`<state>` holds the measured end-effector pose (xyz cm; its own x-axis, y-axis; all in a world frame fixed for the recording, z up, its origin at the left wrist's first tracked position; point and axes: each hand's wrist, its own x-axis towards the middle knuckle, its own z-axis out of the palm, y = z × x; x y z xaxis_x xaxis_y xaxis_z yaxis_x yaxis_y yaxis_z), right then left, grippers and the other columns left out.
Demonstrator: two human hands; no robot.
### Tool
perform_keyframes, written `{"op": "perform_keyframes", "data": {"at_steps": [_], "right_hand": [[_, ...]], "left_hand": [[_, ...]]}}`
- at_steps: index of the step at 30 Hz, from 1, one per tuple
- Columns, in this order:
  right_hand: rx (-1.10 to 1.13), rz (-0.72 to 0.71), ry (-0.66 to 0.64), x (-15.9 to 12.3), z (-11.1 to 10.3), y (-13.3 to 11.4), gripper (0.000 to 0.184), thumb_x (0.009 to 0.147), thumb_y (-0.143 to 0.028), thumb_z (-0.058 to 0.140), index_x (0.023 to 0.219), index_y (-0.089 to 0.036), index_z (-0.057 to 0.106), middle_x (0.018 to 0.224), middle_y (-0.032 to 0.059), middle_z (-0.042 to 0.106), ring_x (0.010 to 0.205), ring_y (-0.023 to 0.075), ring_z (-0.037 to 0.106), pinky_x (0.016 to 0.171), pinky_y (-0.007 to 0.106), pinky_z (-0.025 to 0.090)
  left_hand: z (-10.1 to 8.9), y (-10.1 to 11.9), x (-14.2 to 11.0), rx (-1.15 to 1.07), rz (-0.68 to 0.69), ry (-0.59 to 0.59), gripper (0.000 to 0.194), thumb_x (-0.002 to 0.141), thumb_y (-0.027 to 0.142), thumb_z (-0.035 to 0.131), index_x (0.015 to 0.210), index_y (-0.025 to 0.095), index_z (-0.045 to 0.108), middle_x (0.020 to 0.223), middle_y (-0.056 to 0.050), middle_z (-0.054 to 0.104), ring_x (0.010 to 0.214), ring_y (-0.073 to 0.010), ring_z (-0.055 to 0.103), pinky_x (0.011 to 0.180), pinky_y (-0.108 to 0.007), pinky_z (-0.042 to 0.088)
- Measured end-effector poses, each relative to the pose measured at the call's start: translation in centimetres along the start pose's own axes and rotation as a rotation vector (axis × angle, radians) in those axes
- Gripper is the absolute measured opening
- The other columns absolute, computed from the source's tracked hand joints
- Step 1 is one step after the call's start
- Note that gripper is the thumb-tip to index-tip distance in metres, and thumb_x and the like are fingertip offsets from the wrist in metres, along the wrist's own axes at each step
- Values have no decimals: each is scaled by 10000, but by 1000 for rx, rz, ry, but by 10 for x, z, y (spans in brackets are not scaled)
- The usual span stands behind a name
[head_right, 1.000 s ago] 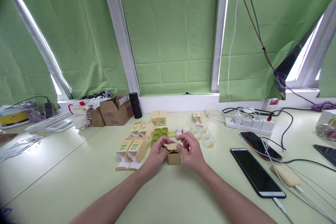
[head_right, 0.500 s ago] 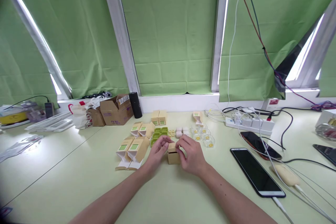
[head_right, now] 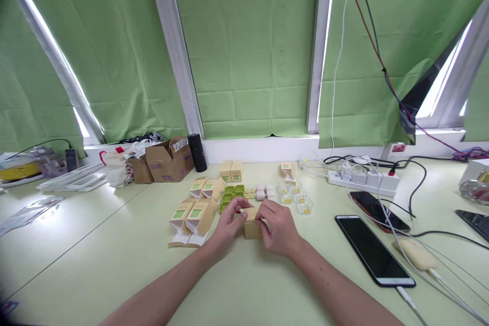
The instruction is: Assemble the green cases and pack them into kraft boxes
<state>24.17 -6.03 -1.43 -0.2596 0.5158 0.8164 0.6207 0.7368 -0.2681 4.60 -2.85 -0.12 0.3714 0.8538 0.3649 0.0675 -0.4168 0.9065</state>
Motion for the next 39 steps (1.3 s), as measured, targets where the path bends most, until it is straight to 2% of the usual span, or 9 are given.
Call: {"op": "perform_keyframes", "data": {"at_steps": [9,23,28,31,33,36,39], "right_hand": [[35,7,-60,3,-5,-3,149,830,-93,573,816,-238,536,758,16,551,677,182,514,603,301,349],[32,13,-128,2,-6,2,169,771,-75,571,777,-236,517,747,9,576,680,179,526,601,290,343],[-44,91,-137,1,-6,9,188,799,-88,570,922,-230,568,830,25,624,696,182,558,629,292,389],[-91,167,-110,0,-7,15,209,839,-96,542,999,-229,561,854,23,637,693,179,582,637,295,397],[-87,169,-99,1,-9,16,184,874,-122,530,1019,-234,548,832,10,621,682,179,583,639,299,395],[-54,123,-129,1,-13,13,159,911,-199,560,1063,-238,533,824,-1,600,679,178,579,651,302,399],[-59,85,-191,2,-14,8,231,888,-238,618,1096,-240,519,863,9,624,715,187,592,658,303,394]], "left_hand": [[0,6,-1,14,-9,3,212,851,261,621,1060,231,604,1152,-80,668,1147,-272,590,1035,-411,398],[-1,5,-1,68,18,-2,243,841,254,626,1081,232,593,1146,-69,671,1146,-266,589,1041,-402,393],[-3,-2,2,125,23,57,164,901,331,616,1026,226,602,1083,-71,652,1083,-259,582,996,-401,406],[-5,-5,6,153,10,151,109,915,320,597,963,222,589,1031,-69,644,1042,-255,584,970,-405,419],[-5,-5,6,160,6,186,84,917,284,577,972,223,592,1058,-74,648,1072,-258,590,996,-416,414],[-5,-5,6,127,-11,173,164,900,237,560,1058,228,604,1162,-89,657,1184,-270,587,1057,-435,400],[-4,-8,5,24,-35,111,272,899,240,555,1168,228,594,1272,-111,640,1247,-278,590,1079,-442,415]]}}
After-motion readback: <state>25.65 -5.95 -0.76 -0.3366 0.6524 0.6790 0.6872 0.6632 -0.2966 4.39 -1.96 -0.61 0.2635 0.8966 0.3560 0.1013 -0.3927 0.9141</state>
